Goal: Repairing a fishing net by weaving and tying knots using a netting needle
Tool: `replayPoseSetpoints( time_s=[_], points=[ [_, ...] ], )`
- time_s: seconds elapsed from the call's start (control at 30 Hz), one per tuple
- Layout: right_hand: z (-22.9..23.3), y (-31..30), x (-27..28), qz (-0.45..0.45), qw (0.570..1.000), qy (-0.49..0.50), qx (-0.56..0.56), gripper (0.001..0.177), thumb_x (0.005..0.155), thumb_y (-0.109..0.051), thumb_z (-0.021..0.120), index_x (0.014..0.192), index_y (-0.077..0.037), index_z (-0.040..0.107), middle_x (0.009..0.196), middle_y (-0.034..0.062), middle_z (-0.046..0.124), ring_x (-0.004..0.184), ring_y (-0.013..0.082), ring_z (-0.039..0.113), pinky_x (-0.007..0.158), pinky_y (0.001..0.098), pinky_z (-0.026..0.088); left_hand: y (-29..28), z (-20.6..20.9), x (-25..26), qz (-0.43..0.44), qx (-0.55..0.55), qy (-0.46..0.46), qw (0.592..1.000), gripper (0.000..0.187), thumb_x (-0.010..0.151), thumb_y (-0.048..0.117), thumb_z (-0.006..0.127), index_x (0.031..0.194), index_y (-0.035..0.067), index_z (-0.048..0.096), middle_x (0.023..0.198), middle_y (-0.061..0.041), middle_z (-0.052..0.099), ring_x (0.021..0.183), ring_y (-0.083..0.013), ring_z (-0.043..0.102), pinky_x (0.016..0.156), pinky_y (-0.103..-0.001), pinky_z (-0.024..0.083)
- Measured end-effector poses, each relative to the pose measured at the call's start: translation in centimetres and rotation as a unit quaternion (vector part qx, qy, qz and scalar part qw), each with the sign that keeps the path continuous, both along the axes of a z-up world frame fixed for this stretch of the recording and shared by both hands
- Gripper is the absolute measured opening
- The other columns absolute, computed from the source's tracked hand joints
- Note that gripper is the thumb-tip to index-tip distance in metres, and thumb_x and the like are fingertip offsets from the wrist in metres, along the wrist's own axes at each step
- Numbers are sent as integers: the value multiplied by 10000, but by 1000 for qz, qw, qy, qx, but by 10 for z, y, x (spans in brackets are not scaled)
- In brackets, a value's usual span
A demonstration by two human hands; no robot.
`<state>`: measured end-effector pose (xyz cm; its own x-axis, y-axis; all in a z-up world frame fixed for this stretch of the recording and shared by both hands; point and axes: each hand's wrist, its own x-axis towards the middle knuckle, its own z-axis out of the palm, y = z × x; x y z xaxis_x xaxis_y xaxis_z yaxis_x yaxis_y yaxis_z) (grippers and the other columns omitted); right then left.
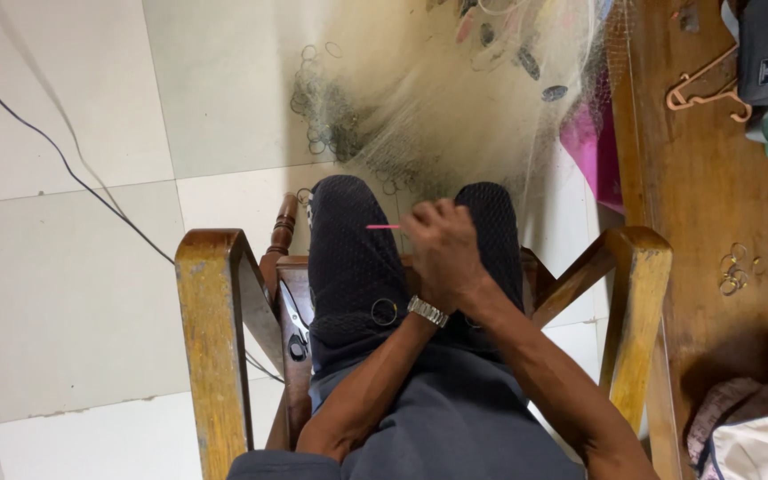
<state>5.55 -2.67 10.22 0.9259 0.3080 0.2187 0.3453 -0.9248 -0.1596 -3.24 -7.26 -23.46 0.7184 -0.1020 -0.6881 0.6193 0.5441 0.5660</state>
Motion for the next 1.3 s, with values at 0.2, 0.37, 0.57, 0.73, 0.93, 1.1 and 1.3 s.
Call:
replayPoseSetpoints(
  time_s=[0.2, 0.37, 0.57, 0.73, 0.93, 1.1, 1.3],
  points=[
    [57, 56, -18, 156, 966, -44, 201, 235, 884, -152, 383, 890, -144, 617, 761, 39, 553, 662, 238, 523, 626, 315, 423, 56, 263, 38, 20, -3, -49, 999, 100, 783, 72, 595, 687, 45, 581, 577, -36, 449, 522, -133, 492, 520, -237, 426],
    [75, 53, -56, 158, 946, 8, 282, 295, 961, -226, 334, 945, -161, 621, 767, 15, 498, 586, 196, 504, 579, 285, 413, 47, 230, 31, 15, -4, -90, 996, 64, 770, 76, 615, 726, 29, 616, 537, -98, 446, 454, -185, 503, 447, -252, 420],
    [122, 30, -74, 206, 866, 176, 419, 163, 897, -34, 402, 963, 12, 543, 842, 181, 574, 662, 309, 565, 573, 367, 447, 62, 255, 33, -17, -29, -181, 983, 86, 808, 70, 578, 723, 73, 586, 554, -18, 501, 494, -110, 462, 496, -246, 397],
    [144, -2, -91, 148, 806, 205, 535, 116, 924, -86, 459, 1005, -59, 537, 850, 120, 615, 675, 231, 606, 589, 308, 501, 71, 260, 31, -85, 50, -255, 962, 75, 845, 127, 579, 772, 114, 587, 579, 5, 522, 538, -80, 473, 555, -231, 402],
    [143, -35, -117, 39, 815, 116, 567, 163, 899, -154, 508, 975, -17, 552, 755, 69, 611, 626, 208, 597, 596, 291, 521, 71, 268, 22, -132, 95, -275, 947, 96, 879, 190, 585, 826, 113, 608, 596, 3, 554, 533, -82, 514, 531, -239, 429],
    [119, -85, -133, -73, 805, -30, 587, 161, 893, -78, 501, 1050, -54, 533, 774, 108, 600, 557, 121, 545, 448, 192, 477, 73, 271, 23, -112, 41, -241, 963, 60, 852, 115, 583, 811, 86, 615, 635, 4, 538, 537, -96, 522, 529, -239, 459],
    [125, -92, -150, -118, 798, -7, 591, 156, 877, -82, 528, 1021, -26, 548, 757, 101, 601, 521, 106, 533, 430, 184, 454, 76, 277, 21, -112, -18, -238, 965, 45, 849, 121, 593, 808, 110, 609, 630, 7, 552, 539, -98, 532, 519, -238, 406]
  ],
)
